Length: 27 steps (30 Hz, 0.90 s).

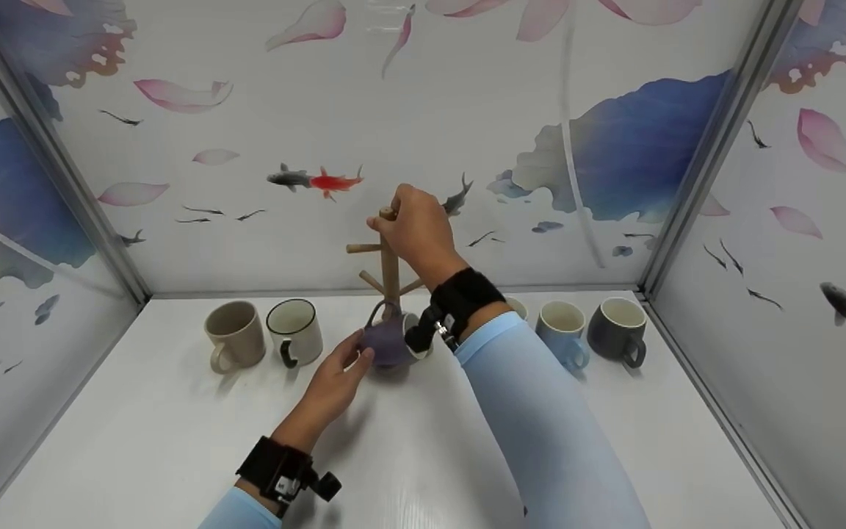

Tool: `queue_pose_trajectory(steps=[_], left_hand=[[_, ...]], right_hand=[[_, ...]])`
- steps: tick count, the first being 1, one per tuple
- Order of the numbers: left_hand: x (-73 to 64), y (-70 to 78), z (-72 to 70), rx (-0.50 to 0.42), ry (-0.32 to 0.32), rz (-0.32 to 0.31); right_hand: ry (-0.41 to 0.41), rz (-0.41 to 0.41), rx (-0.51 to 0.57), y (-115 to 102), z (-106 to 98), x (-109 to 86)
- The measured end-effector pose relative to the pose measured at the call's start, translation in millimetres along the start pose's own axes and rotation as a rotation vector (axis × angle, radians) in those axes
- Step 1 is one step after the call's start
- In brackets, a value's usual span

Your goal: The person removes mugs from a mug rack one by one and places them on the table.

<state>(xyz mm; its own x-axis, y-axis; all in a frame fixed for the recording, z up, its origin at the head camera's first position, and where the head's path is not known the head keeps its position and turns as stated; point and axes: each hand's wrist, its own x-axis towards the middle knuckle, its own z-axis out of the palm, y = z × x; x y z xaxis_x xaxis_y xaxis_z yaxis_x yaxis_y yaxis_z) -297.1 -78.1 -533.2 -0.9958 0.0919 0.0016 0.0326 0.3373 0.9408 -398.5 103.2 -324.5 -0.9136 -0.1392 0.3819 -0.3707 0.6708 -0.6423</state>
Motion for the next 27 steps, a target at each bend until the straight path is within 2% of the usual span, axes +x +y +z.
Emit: queue_pose_trajectory(steps=[8,12,15,21,24,27], left_hand=[[-0.1,-1.4,3.9,0.011,-0.012,-0.002],[-0.5,-2.3,6.1,0.017,-0.011,0.006],[-0.7,-2.8,6.9,0.023,-0.018,0.006],[-2.6,-2.1,3.5,0.042,-0.005,-0.015],[-2.1,-1.9,2.4,0.050,-0.001,-0.024],[-1.0,-2.3,2.7,0.056,-0.003,-0.017]], right_hand=[[-0.005,0.006,0.052,5.9,1.3,-5.0],[0.018,-0.013,0.075,11.6,0.6,-13.3],[0.084,-0.053,0.067,20.2,0.8,-24.1],[0.306,-0.143,0.093,41.5,8.9,-48.0],[0.385,-0.131,0.147,52.3,13.9,-58.9],[0.425,-0.073,0.206,64.5,18.9,-70.6]])
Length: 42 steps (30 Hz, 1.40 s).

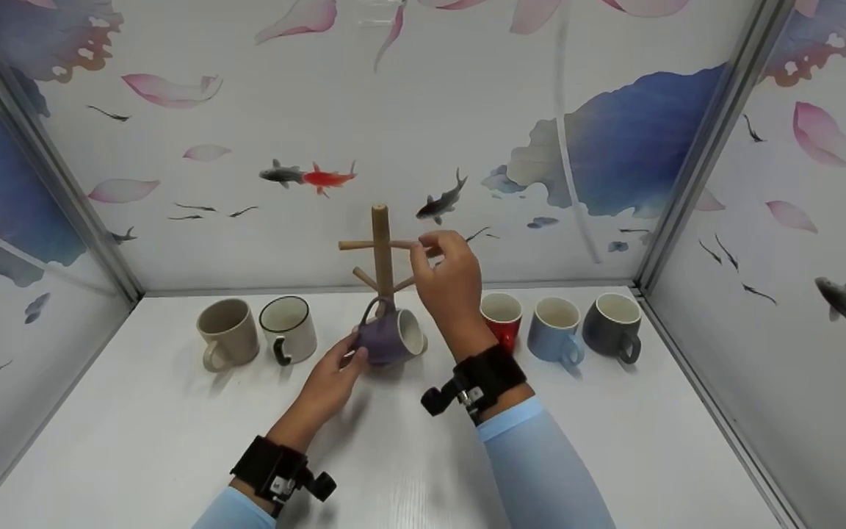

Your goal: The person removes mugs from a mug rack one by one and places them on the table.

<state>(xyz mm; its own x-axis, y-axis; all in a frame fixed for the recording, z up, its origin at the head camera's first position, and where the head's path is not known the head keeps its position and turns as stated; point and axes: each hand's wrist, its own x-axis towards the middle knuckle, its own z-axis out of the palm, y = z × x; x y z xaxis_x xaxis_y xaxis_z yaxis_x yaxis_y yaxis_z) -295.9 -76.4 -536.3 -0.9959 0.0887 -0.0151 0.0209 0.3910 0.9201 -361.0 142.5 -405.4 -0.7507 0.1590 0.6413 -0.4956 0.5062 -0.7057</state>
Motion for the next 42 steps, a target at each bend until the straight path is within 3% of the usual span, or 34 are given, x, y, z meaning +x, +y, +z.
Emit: queue_pose_trajectory(steps=[3,6,14,18,22,31,37,42], left_hand=[[0.5,0.1,-0.9,0.005,0.005,0.006],[0.7,0.9,-2.1,0.008,0.009,0.010],[-1.2,1.7,-3.5,0.013,0.011,0.013],[-0.8,1.7,-2.9,0.007,0.016,0.012],[0.9,2.0,-0.9,0.002,0.019,0.006],[1.0,3.1,0.7,0.007,0.042,0.013],[0.9,4.3,0.8,-0.018,0.059,0.005],[0.2,7.4,1.3,-0.039,0.100,0.034]], right_hand=[[0.023,0.083,0.021,14.0,-0.3,-13.2],[-0.009,0.184,0.035,28.6,0.1,-26.1],[-0.319,0.432,0.072,59.8,8.8,-57.4],[-0.449,0.475,0.052,66.1,14.4,-70.8],[-0.525,0.510,0.049,67.7,17.9,-80.1],[-0.564,0.580,0.201,77.7,28.3,-88.9],[-0.562,0.620,0.232,79.6,32.0,-89.7],[-0.545,0.637,0.282,77.0,28.7,-85.8]])
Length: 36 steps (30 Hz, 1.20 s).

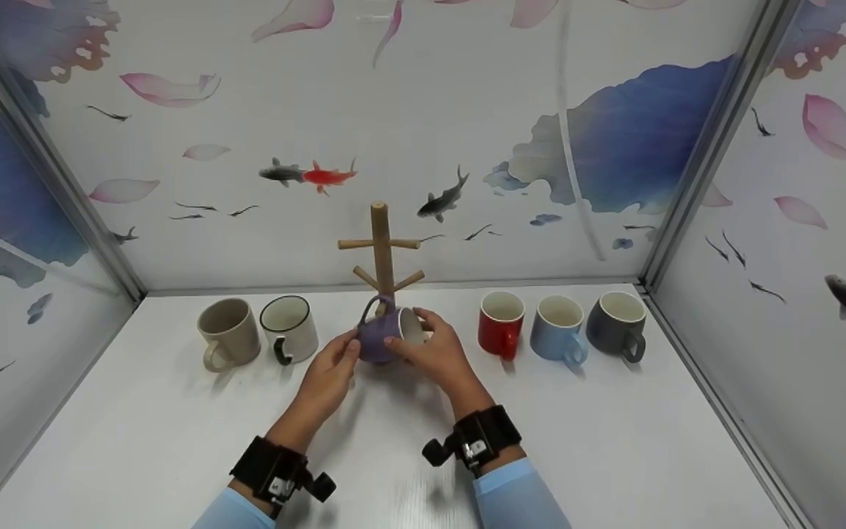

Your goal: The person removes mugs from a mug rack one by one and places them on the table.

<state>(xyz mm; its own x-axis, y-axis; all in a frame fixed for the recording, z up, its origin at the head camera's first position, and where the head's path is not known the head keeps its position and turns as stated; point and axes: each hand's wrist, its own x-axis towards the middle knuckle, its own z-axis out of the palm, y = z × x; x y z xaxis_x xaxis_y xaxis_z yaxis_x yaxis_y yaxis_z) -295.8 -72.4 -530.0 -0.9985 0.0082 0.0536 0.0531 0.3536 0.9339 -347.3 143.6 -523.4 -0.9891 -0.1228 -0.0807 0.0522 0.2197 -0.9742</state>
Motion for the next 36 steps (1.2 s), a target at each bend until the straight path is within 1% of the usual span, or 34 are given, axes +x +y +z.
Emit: queue_pose_trajectory(steps=[2,5,10,12,14,16,18,21,23,24,25,27,29,36], left_hand=[[-0.6,2.4,0.4,-0.008,0.017,0.007],[-2.0,6.1,0.2,-0.017,0.038,-0.003],[-6.0,9.9,-1.7,-0.032,0.068,-0.017],[-7.3,11.0,-2.5,-0.048,0.074,-0.014],[-8.2,12.7,-3.2,-0.065,0.076,-0.005],[-9.1,14.5,-3.9,-0.056,0.085,0.016],[-10.1,17.2,-4.4,-0.030,0.119,0.028],[-12.2,22.3,-6.7,0.001,0.199,0.055],[-14.5,27.5,-9.5,-0.001,0.241,0.071],[-15.6,30.2,-11.3,-0.008,0.248,0.081],[-17.1,33.4,-13.3,-0.017,0.242,0.094],[-20.0,39.8,-17.0,-0.021,0.206,0.112],[-22.8,46.3,-20.4,-0.013,0.147,0.125],[-29.4,62.4,-28.9,0.050,-0.068,0.119]], right_hand=[[-0.006,-0.010,0.006,-3.9,-2.4,-1.2],[-0.018,-0.020,-0.025,-10.6,-6.9,-3.9],[-0.053,-0.052,-0.120,-21.4,-19.8,-10.3],[-0.067,-0.067,-0.159,-25.9,-26.7,-13.5],[-0.066,-0.072,-0.209,-31.0,-32.6,-17.1],[-0.072,-0.089,-0.253,-36.5,-37.2,-21.1],[-0.070,-0.106,-0.296,-42.4,-39.2,-25.3],[-0.085,-0.151,-0.348,-49.6,-39.6,-31.9],[-0.099,-0.179,-0.368,-53.6,-38.0,-36.3],[-0.110,-0.196,-0.377,-55.6,-36.8,-38.5],[-0.121,-0.211,-0.384,-57.2,-35.7,-40.3],[-0.145,-0.234,-0.387,-60.2,-32.9,-44.1],[-0.165,-0.256,-0.392,-62.8,-30.2,-47.5],[-0.224,-0.318,-0.405,-69.1,-26.9,-57.4]])
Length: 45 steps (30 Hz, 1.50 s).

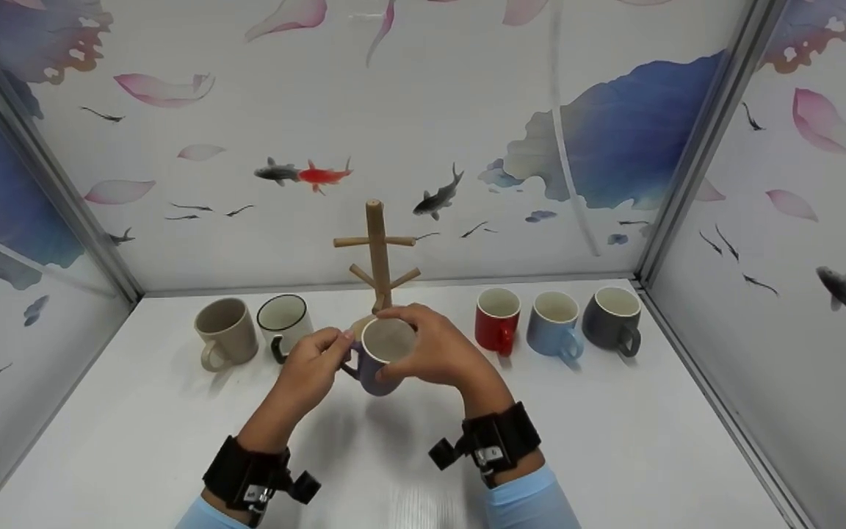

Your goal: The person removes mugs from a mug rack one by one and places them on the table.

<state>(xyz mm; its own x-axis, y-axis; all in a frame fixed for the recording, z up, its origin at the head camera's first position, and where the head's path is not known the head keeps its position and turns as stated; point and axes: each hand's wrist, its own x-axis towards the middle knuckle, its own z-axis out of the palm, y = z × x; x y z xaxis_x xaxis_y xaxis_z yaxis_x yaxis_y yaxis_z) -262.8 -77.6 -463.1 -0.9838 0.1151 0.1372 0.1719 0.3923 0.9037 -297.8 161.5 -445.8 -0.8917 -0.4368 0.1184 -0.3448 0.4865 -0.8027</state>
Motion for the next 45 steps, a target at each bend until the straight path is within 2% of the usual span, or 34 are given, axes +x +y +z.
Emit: queue_pose_trajectory(steps=[4,7,13,19,24,32,39,45], left_hand=[[-1.7,5.0,-3.9,-0.008,-0.077,0.017],[-2.0,6.1,-5.7,-0.026,-0.080,0.028],[-3.7,10.2,-13.8,-0.033,0.009,0.026],[-5.7,16.9,-32.4,-0.033,0.119,-0.009],[-7.4,18.8,-57.3,-0.060,0.231,-0.045],[-11.2,16.2,-109.3,-0.112,0.463,-0.114],[-19.1,-3.9,-152.7,-0.135,0.672,-0.147],[-19.3,-26.3,-179.1,-0.180,0.857,-0.157]], right_hand=[[-0.012,-0.033,0.001,1.1,-1.9,-1.6],[-0.010,-0.042,0.023,2.0,-2.1,-1.5],[-0.023,-0.050,0.089,0.0,1.1,1.4],[-0.023,-0.037,0.129,-3.9,6.1,3.2],[-0.062,0.004,0.135,-4.7,14.5,4.9],[-0.138,-0.009,0.094,0.5,26.3,7.5],[-0.160,-0.007,0.086,3.0,34.3,9.0],[-0.176,0.015,0.083,1.8,36.7,8.9]])
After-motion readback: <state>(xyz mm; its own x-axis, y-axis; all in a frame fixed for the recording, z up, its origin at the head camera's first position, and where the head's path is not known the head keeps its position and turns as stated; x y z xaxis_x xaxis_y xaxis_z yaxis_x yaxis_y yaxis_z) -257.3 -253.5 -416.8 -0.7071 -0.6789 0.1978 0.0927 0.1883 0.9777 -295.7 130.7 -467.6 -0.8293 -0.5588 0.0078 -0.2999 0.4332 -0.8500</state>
